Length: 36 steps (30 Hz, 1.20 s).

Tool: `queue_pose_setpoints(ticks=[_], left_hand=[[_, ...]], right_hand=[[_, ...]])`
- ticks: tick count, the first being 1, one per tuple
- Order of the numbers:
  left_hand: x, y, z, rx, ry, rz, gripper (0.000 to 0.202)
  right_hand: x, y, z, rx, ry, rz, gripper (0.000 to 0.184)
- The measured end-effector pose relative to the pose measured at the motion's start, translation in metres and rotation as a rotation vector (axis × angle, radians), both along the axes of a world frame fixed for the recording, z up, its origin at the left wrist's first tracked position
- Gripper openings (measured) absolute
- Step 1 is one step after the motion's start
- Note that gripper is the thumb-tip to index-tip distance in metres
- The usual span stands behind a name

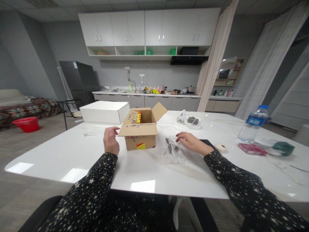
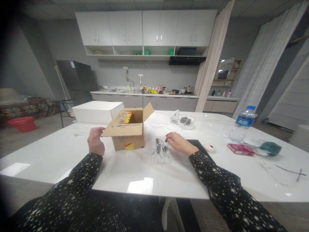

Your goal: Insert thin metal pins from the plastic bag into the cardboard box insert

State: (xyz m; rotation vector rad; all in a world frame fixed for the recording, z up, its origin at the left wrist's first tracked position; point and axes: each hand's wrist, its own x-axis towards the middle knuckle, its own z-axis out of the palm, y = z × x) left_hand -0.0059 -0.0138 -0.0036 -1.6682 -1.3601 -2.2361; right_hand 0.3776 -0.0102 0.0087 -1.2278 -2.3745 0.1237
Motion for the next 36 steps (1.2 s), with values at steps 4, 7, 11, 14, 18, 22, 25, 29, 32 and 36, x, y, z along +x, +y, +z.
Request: queue_pose_setpoints(ticks=[4,7,11,14,18,22,25,29,32,36], left_hand=[[0.0,-0.001,0.0,-0.016,0.001,-0.005,0.041],[0.001,-0.001,0.0,-0.019,0.007,-0.007,0.041],[0.002,0.001,-0.001,-0.019,0.002,-0.001,0.042],[0.001,0.002,-0.002,-0.016,0.003,-0.01,0.042],[0.001,0.003,-0.002,-0.017,0.0,-0.019,0.042],[0.001,0.002,-0.002,-0.027,0.004,-0.02,0.041],[0.001,0.001,-0.001,-0.038,0.012,-0.015,0.041],[0.001,0.001,-0.001,-0.051,0.02,-0.011,0.042],[0.001,0.002,-0.001,-0.052,0.023,-0.009,0.042],[0.002,0.002,-0.002,-0.052,0.016,-0.009,0.042]], right_hand=[[-0.005,-0.004,0.004,-0.07,-0.048,0.08,0.033],[-0.008,-0.008,0.004,-0.085,-0.087,0.07,0.034],[-0.008,-0.011,0.005,-0.041,-0.074,0.001,0.035],[-0.008,-0.011,0.006,-0.067,-0.072,0.047,0.033],[-0.008,-0.01,0.002,-0.093,-0.085,0.049,0.033],[-0.008,-0.007,-0.001,-0.07,-0.046,0.009,0.031],[-0.009,-0.007,0.0,-0.103,-0.029,0.048,0.028],[-0.01,-0.01,0.001,-0.15,-0.05,0.062,0.028],[-0.01,-0.012,0.002,-0.098,-0.033,-0.006,0.029],[-0.01,-0.012,0.001,-0.169,0.005,0.058,0.029]])
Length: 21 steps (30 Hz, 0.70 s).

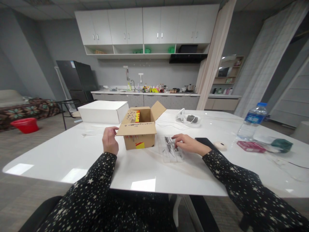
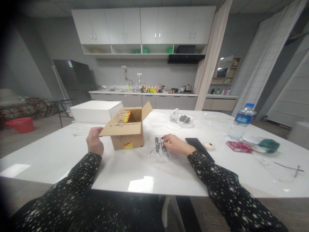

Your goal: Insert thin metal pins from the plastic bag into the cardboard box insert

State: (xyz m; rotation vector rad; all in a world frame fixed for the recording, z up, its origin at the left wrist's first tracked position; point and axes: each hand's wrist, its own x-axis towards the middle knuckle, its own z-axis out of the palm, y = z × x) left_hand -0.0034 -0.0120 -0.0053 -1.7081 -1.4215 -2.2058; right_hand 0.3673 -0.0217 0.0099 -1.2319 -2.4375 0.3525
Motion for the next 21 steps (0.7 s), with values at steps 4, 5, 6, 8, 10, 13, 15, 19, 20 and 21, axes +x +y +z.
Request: queue_pose_setpoints(ticks=[4,5,6,8,10,13,15,19,20,21], left_hand=[[0.0012,-0.0002,-0.0002,0.001,0.001,0.003,0.041],[0.0014,-0.0002,-0.0002,0.002,0.006,0.004,0.041],[0.0015,-0.0002,-0.0002,0.002,0.009,0.003,0.041],[0.0017,-0.0002,0.0,0.001,0.008,-0.001,0.041],[0.0018,0.0,0.0003,0.0,-0.002,0.001,0.041],[0.0019,-0.0001,0.0008,-0.007,-0.003,0.003,0.041],[0.002,-0.0004,0.0009,-0.008,-0.001,0.003,0.04],[0.002,-0.001,0.0012,-0.014,-0.007,0.001,0.039],[0.002,-0.001,0.0013,-0.017,-0.009,0.0,0.039],[0.002,-0.001,0.0013,-0.019,-0.011,0.0,0.038]], right_hand=[[-0.0003,0.0014,-0.0023,0.013,-0.039,-0.011,0.03],[-0.0003,0.0013,-0.0023,0.041,-0.051,-0.037,0.03],[-0.0003,0.001,-0.0021,0.068,-0.059,-0.062,0.031],[-0.0004,0.0001,-0.0011,0.097,-0.063,-0.093,0.032],[-0.0007,-0.0008,-0.0001,0.087,-0.06,-0.079,0.032],[-0.0006,-0.0006,-0.0012,0.055,-0.069,-0.022,0.031],[0.0003,0.0009,-0.0035,0.082,-0.081,-0.017,0.03],[0.0025,0.0041,-0.0071,0.175,-0.064,-0.061,0.029],[0.0027,0.0047,-0.0073,0.171,-0.061,-0.055,0.029],[0.0027,0.0051,-0.0074,0.158,-0.062,-0.041,0.03]])
